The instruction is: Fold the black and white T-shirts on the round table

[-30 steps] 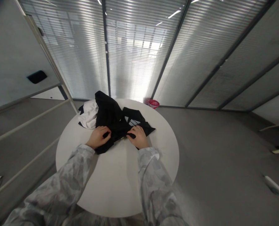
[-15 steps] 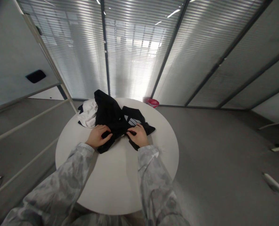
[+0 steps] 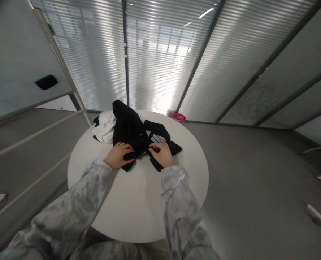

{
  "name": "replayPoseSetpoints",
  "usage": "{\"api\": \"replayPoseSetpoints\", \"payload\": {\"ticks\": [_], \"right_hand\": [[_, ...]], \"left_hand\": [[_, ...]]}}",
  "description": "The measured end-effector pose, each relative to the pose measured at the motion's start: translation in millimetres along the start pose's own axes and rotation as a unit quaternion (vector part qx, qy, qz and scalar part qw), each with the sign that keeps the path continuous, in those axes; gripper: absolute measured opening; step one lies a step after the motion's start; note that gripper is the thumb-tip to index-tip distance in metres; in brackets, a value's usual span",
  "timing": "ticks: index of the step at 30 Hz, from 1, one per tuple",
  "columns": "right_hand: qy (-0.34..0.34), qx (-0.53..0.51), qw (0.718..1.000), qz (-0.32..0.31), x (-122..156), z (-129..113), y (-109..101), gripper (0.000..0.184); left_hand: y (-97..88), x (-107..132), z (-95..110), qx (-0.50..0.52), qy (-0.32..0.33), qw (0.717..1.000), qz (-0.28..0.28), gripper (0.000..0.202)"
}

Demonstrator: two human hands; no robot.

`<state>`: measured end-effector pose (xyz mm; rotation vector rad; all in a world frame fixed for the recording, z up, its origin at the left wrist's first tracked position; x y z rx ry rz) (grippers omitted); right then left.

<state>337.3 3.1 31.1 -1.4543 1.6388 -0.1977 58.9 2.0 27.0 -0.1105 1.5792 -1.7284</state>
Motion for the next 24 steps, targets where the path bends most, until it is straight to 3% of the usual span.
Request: {"api": "replayPoseSetpoints", "payload": {"ticks": [7,14,19,22,24], "right_hand": [[-0.041,0.105,0.994,-0.014,-4.5,-4.5,-13.2,0.006],[0.04,0.162,0.985,-0.034,20.8,-1.5,-35.9,0.015],[0.058,0.144,0.985,-0.071,58.5,6.5,-51.8,0.034],[0.061,0.206,0.975,-0.065,69.2,8.4,-58.9,0.035],[0.058,0.24,0.966,-0.079,70.9,9.8,-62.0,0.029]], "left_hand": [[5.4,0.0,14.8,-0.016,-0.003,0.999,-0.034,0.014],[20.1,-4.6,56.0,0.047,0.033,0.998,-0.025,0.021],[32.6,-6.4,96.8,0.16,0.156,0.974,-0.042,0.039],[32.3,-8.3,116.4,0.199,0.239,0.948,-0.062,0.039],[25.6,-11.8,120.9,0.213,0.258,0.94,-0.064,0.034]]}}
Point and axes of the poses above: each hand's wrist, its own x-axis away from the middle knuckle, its own y-axis out of the palm, z = x × y, the point moved 3 cm from there along -x, towards the middle knuckle, and after that the axes turned 5 degrees about y, right-handed, at the moved point
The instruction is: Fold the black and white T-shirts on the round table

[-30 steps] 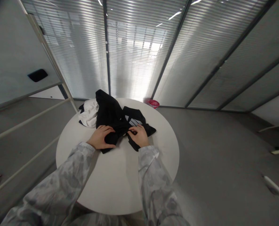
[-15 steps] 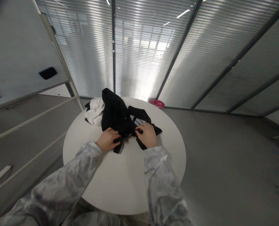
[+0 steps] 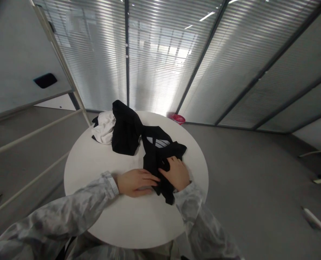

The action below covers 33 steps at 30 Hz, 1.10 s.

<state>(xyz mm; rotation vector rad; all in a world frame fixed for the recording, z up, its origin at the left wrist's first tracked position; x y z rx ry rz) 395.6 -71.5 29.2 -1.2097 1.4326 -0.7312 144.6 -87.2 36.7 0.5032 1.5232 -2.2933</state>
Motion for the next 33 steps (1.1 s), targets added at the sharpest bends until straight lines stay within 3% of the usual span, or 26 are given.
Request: {"api": "replayPoseSetpoints", "payload": {"ticks": [3,8,12,16,20,25,30,33], "right_hand": [[-0.036,0.0,0.998,-0.056,-1.5,6.6,-3.9,0.016],[-0.087,-0.063,0.98,-0.166,-7.9,28.8,-16.4,0.039],[-0.106,-0.127,0.961,-0.223,-14.0,47.1,-21.8,0.045],[-0.079,-0.174,0.952,-0.238,-17.3,65.8,-20.0,0.042],[-0.074,-0.161,0.964,-0.199,-23.9,93.9,-16.4,0.04],[-0.075,-0.092,0.982,-0.145,-52.8,126.2,-8.7,0.049],[-0.066,-0.017,0.995,-0.072,-89.5,121.4,0.4,0.056],[-0.061,-0.015,0.997,-0.045,-98.4,113.6,1.2,0.059]], "left_hand": [[-21.1,-3.2,-6.4,-0.013,-0.032,0.999,0.032,0.029],[-53.8,-2.8,-52.7,-0.126,-0.127,0.979,0.092,0.042],[-46.3,-5.1,-95.8,-0.179,-0.146,0.972,0.05,0.068],[-30.0,-11.0,-113.0,-0.19,-0.178,0.965,-0.012,0.062],[-26.0,-18.3,-96.8,-0.22,-0.18,0.958,-0.034,0.057],[-3.7,-30.9,-49.2,-0.204,-0.146,0.966,-0.061,0.057],[31.2,-55.8,13.2,-0.093,-0.111,0.987,-0.073,0.068],[20.4,-69.7,33.3,0.02,-0.071,0.995,-0.067,0.065]]}}
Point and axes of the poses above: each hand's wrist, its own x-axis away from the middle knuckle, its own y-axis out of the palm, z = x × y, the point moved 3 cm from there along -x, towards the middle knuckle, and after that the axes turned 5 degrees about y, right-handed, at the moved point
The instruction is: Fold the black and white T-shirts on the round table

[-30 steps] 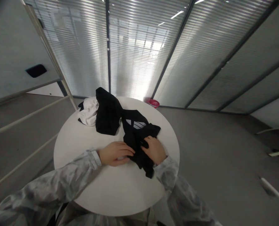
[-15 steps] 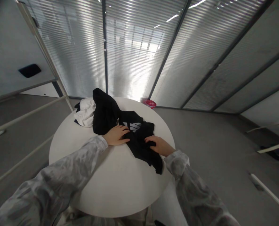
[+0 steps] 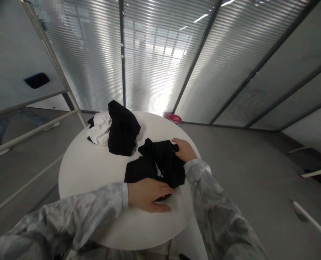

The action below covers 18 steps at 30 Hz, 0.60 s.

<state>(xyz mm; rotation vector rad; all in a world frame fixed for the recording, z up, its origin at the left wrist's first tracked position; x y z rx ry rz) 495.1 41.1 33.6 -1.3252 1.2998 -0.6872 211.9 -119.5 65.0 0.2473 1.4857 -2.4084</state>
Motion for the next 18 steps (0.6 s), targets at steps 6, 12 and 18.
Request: {"api": "replayPoseSetpoints", "payload": {"ticks": [6,12,18], "right_hand": [[0.013,-0.071,0.997,-0.01,22.5,10.0,0.5,0.057],[0.045,-0.121,0.992,-0.011,45.8,15.1,13.0,0.051],[0.099,-0.073,0.992,0.022,44.7,13.2,6.4,0.024]], "left_hand": [[-64.0,14.8,-67.5,-0.101,-0.064,0.988,0.095,0.052],[-62.2,40.2,-133.5,-0.204,-0.166,0.965,0.003,0.053],[-85.8,54.1,-132.1,-0.162,-0.258,0.952,-0.033,0.017]]}}
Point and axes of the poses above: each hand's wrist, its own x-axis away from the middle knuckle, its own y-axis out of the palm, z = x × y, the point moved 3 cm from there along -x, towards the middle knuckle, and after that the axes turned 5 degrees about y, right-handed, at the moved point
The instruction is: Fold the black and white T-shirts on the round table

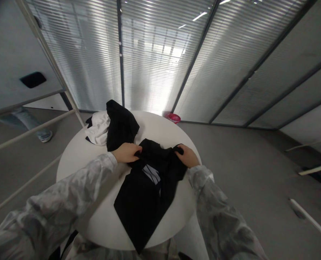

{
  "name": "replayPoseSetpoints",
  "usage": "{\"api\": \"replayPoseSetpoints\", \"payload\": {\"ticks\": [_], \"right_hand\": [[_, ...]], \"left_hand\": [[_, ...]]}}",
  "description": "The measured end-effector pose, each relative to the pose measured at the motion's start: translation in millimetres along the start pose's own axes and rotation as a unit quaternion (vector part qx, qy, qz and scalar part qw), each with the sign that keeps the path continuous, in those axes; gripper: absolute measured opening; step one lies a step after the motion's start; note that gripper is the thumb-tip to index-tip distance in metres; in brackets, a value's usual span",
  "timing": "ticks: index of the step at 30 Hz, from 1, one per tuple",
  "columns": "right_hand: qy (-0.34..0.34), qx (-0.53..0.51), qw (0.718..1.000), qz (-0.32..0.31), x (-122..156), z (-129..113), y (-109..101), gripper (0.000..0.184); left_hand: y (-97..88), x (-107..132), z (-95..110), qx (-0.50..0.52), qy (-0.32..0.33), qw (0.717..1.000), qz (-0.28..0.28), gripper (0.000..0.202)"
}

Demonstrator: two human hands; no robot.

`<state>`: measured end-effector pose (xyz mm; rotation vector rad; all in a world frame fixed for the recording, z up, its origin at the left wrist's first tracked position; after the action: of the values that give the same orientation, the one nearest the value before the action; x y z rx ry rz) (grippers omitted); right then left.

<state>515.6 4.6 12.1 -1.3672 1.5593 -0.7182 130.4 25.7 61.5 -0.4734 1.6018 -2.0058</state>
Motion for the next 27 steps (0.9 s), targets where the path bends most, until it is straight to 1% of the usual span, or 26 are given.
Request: {"api": "replayPoseSetpoints", "payload": {"ticks": [1,3,5,6,8,10,11,13,14,15,16,17,18,20,23,24,26,27], "right_hand": [[0.01,0.0,1.0,0.006,-1.1,0.1,-1.9,0.023],[0.025,-0.011,0.999,0.029,-3.7,0.9,-5.9,0.022],[0.034,-0.027,0.997,0.066,-6.9,1.9,-9.6,0.023],[0.035,-0.033,0.995,0.082,-8.7,2.3,-11.1,0.024],[0.036,-0.039,0.993,0.105,-12.6,2.1,-13.2,0.025],[0.029,-0.035,0.992,0.115,-16.5,0.4,-15.0,0.028],[0.018,-0.026,0.993,0.116,-18.4,-1.4,-15.9,0.031],[-0.021,0.008,0.994,0.104,-21.7,-6.7,-16.8,0.044],[-0.046,0.03,0.994,0.091,-23.0,-9.7,-16.5,0.051],[-0.069,0.054,0.994,0.073,-24.2,-12.5,-15.5,0.055],[-0.086,0.077,0.992,0.051,-25.4,-14.7,-13.8,0.055],[-0.094,0.097,0.99,0.028,-26.7,-16.1,-11.6,0.052],[-0.096,0.115,0.989,0.005,-28.3,-16.8,-8.9,0.047],[-0.084,0.148,0.985,-0.032,-32.8,-16.7,-3.6,0.039],[-0.066,0.181,0.98,-0.054,-42.7,-16.9,0.3,0.038],[-0.065,0.188,0.978,-0.059,-46.3,-17.8,0.3,0.034],[-0.069,0.204,0.974,-0.068,-52.4,-21.3,-1.4,0.022],[-0.074,0.213,0.972,-0.067,-54.3,-23.8,-3.2,0.016]], "left_hand": [[-8.3,3.5,-4.6,0.022,-0.013,1.0,-0.004,0.019],[-26.2,11.9,-13.1,0.076,-0.021,0.997,-0.022,0.032],[-44.4,22.1,-19.2,0.142,-0.014,0.988,-0.057,0.048],[-53.2,27.7,-21.4,0.174,-0.006,0.982,-0.074,0.053],[-69.6,38.5,-27.3,0.223,0.005,0.971,-0.087,0.055],[-83.4,47.9,-39.3,0.24,-0.011,0.969,-0.055,0.053],[-88.7,52.1,-48.5,0.231,-0.037,0.972,-0.027,0.05],[-95.5,60.3,-71.5,0.156,-0.133,0.978,0.03,0.042],[-96.8,64.5,-83.1,0.096,-0.19,0.976,0.043,0.038],[-96.7,68.4,-93.2,0.032,-0.242,0.969,0.044,0.034],[-95.6,71.7,-101.2,-0.028,-0.284,0.958,0.035,0.031],[-93.6,74.1,-106.6,-0.075,-0.313,0.947,0.023,0.029],[-91.1,75.0,-109.1,-0.107,-0.326,0.939,0.016,0.028],[-85.6,71.9,-106.0,-0.14,-0.308,0.94,0.025,0.03],[-77.2,58.3,-89.3,-0.155,-0.229,0.958,0.08,0.042],[-74.1,53.1,-83.8,-0.155,-0.207,0.961,0.096,0.046],[-67.1,44.2,-77.1,-0.149,-0.19,0.964,0.111,0.053],[-63.2,40.9,-76.2,-0.145,-0.191,0.965,0.105,0.055]]}}
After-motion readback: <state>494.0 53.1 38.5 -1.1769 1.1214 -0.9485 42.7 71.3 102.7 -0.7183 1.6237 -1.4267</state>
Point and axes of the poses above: each hand's wrist, its own x-axis away from the middle knuckle, its own y-axis out of the palm, z = x × y, the point moved 3 cm from there along -x, towards the middle knuckle, and after that the axes turned 5 degrees about y, right-handed, at the moved point
